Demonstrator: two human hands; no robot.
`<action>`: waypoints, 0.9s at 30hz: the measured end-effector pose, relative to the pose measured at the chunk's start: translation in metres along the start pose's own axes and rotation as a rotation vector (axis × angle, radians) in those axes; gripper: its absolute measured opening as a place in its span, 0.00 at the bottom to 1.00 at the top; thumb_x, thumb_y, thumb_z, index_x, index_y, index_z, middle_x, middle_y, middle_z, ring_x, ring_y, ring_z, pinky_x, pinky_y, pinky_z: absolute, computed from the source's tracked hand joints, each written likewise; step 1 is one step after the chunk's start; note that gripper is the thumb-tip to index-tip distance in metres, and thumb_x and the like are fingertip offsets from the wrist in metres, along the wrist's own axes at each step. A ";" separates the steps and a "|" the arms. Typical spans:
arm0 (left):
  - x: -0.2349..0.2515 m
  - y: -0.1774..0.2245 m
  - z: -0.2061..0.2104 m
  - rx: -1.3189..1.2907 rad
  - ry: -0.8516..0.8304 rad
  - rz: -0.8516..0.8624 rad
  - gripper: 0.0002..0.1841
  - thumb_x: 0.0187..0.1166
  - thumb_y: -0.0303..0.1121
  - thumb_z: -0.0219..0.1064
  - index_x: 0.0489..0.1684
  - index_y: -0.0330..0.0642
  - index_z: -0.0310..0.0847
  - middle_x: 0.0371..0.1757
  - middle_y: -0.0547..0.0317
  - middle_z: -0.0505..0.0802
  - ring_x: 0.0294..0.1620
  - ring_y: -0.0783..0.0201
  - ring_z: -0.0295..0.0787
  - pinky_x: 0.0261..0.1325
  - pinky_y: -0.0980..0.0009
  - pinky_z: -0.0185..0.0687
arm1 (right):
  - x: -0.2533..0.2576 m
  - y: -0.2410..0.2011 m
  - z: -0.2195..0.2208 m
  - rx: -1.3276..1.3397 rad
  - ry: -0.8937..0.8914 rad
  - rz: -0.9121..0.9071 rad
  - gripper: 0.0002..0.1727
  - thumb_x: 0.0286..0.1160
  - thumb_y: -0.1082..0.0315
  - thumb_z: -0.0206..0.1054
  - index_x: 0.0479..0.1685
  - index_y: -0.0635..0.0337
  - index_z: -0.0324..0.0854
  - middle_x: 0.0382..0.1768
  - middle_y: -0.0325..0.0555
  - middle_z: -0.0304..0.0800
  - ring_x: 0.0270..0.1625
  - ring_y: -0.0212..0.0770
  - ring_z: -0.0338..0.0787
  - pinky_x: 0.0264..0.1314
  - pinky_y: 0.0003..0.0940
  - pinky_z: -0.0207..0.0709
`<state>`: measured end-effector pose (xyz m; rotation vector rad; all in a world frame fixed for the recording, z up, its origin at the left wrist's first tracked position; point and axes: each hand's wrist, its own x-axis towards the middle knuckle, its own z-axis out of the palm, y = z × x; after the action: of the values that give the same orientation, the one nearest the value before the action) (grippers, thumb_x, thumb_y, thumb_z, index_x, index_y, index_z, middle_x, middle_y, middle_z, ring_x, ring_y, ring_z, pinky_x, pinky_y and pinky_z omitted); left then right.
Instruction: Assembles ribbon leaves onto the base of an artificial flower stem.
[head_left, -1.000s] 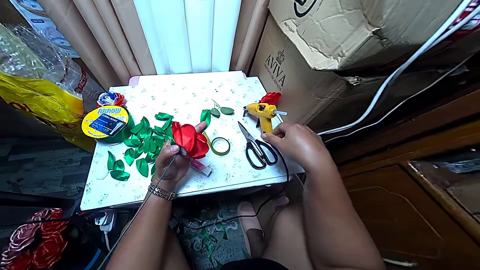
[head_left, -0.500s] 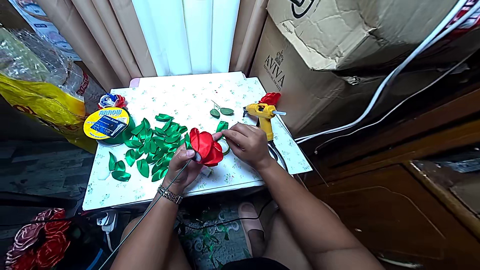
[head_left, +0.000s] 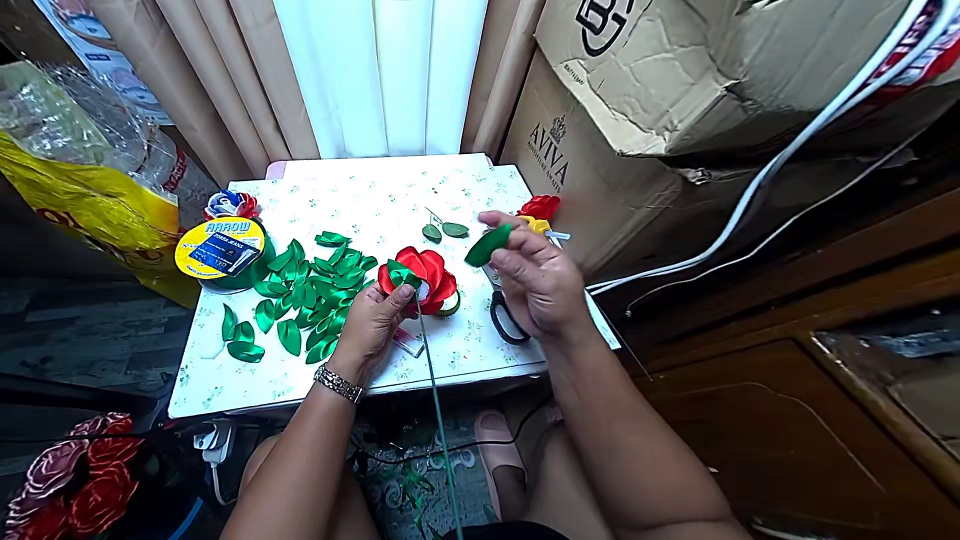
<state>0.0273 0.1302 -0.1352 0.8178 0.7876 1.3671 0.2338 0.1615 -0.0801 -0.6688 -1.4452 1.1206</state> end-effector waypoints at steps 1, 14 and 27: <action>-0.001 0.000 0.001 0.012 0.003 -0.003 0.05 0.85 0.27 0.61 0.46 0.45 0.83 0.38 0.65 0.94 0.36 0.73 0.92 0.45 0.76 0.90 | -0.002 0.000 0.005 0.028 -0.049 0.071 0.07 0.77 0.68 0.67 0.34 0.51 0.89 0.73 0.33 0.81 0.69 0.30 0.82 0.68 0.30 0.81; -0.003 -0.004 -0.005 0.132 -0.035 0.017 0.04 0.80 0.31 0.70 0.47 0.44 0.85 0.37 0.65 0.94 0.35 0.74 0.91 0.43 0.77 0.89 | -0.013 0.018 0.027 0.025 -0.136 0.244 0.10 0.75 0.68 0.67 0.24 0.54 0.87 0.78 0.38 0.77 0.70 0.33 0.82 0.62 0.33 0.83; -0.003 -0.001 -0.003 0.151 -0.045 0.003 0.08 0.77 0.25 0.72 0.50 0.42 0.85 0.40 0.63 0.95 0.38 0.72 0.92 0.46 0.75 0.90 | -0.015 0.020 0.030 -0.016 -0.073 0.273 0.10 0.74 0.70 0.67 0.24 0.54 0.86 0.74 0.38 0.80 0.66 0.33 0.83 0.59 0.32 0.83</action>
<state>0.0253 0.1268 -0.1370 0.9645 0.8624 1.2985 0.2045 0.1483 -0.1020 -0.8630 -1.4550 1.3565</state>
